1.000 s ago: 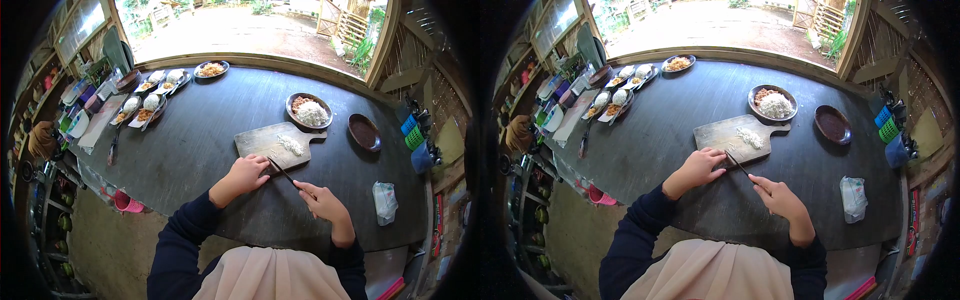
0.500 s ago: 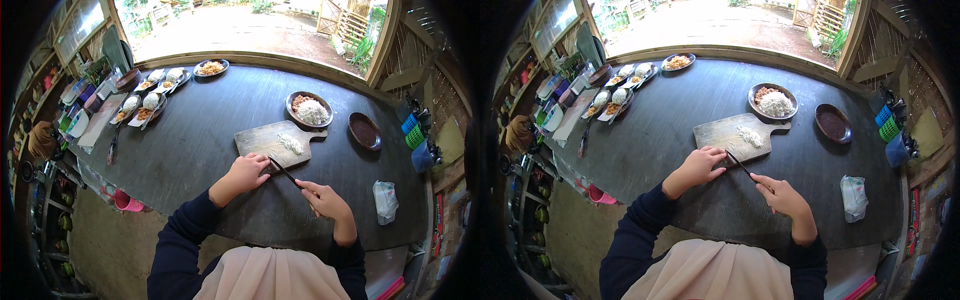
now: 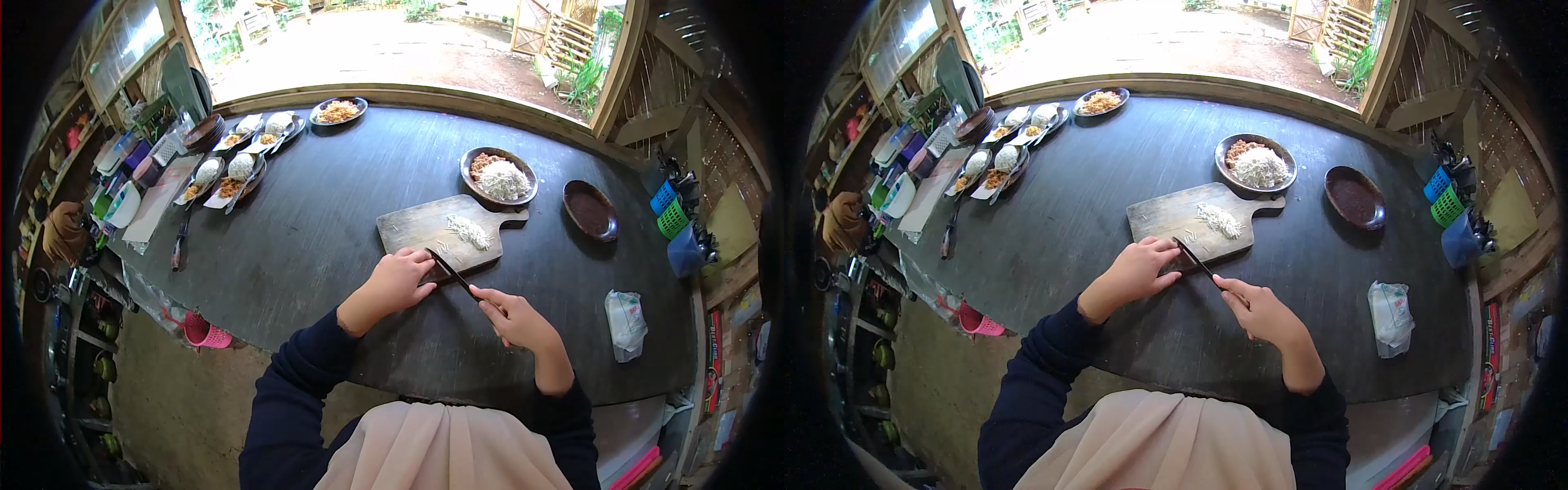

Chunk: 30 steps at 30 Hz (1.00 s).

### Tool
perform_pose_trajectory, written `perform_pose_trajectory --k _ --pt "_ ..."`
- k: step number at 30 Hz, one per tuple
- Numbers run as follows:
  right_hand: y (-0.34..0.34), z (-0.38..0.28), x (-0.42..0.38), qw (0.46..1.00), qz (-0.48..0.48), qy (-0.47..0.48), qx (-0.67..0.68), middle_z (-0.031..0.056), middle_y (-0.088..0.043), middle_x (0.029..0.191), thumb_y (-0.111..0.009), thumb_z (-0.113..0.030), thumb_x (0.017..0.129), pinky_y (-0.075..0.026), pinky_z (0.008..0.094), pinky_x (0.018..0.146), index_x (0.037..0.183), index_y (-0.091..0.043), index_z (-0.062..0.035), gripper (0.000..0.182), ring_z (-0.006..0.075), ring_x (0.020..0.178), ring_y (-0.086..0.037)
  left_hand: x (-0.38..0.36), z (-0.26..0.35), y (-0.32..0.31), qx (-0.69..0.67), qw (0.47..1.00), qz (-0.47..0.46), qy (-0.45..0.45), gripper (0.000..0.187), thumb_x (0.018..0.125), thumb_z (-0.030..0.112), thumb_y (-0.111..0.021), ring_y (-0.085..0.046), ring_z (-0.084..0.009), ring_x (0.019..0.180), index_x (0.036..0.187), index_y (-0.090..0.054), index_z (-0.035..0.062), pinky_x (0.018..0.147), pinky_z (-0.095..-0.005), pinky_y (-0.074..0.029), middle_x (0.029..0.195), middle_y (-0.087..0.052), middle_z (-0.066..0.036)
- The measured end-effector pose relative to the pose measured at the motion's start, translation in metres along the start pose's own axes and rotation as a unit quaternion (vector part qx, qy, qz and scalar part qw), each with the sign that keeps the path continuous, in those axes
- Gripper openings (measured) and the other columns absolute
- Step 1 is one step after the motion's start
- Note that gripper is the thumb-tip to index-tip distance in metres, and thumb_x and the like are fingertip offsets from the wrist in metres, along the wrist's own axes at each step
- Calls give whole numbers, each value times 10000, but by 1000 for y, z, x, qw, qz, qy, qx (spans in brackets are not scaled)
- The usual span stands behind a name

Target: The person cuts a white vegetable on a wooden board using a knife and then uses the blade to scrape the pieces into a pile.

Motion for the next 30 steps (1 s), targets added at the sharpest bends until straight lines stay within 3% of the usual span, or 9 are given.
perform_pose_trajectory --k 17,19,22,30 --pt "15 -3 -19 999 -19 -27 -38 60 -561 638 -511 -217 1027 -476 295 490 1398 -553 -184 375 115 444 -505 0 0 0 22 1000 -8 15 416 886 346 -652 -610 -257 1098 1188 -663 60 878 -368 -526 1189 -652 -63" --pt "17 -3 -23 999 -20 -40 -27 2 -530 627 -511 -193 1031 -428 257 444 1400 -556 -172 373 70 441 -491 0 0 -1 25 1000 -5 13 429 887 352 -648 -605 -252 1107 1203 -657 62 881 -366 -524 1198 -649 -55" --pt "22 2 -26 998 -29 -38 -38 49 -568 636 -518 -225 1025 -477 289 486 1395 -557 -174 375 110 447 -519 0 2 1 22 999 -18 19 438 891 360 -644 -603 -253 1110 1211 -654 62 891 -364 -522 1203 -647 -54" --pt "18 -1 -19 999 -16 -26 -32 31 -559 623 -512 -214 1029 -455 271 464 1399 -554 -166 375 90 438 -511 0 -1 -3 17 1000 -5 5 436 886 355 -652 -595 -246 1108 1208 -649 60 873 -369 -522 1198 -639 -53"
Point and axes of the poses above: each hand's wrist, its own x-axis towards the middle knuckle, its own y-axis out of the back of the hand, z = x × y, the point moved 4 cm from there along x, towards the middle knuckle
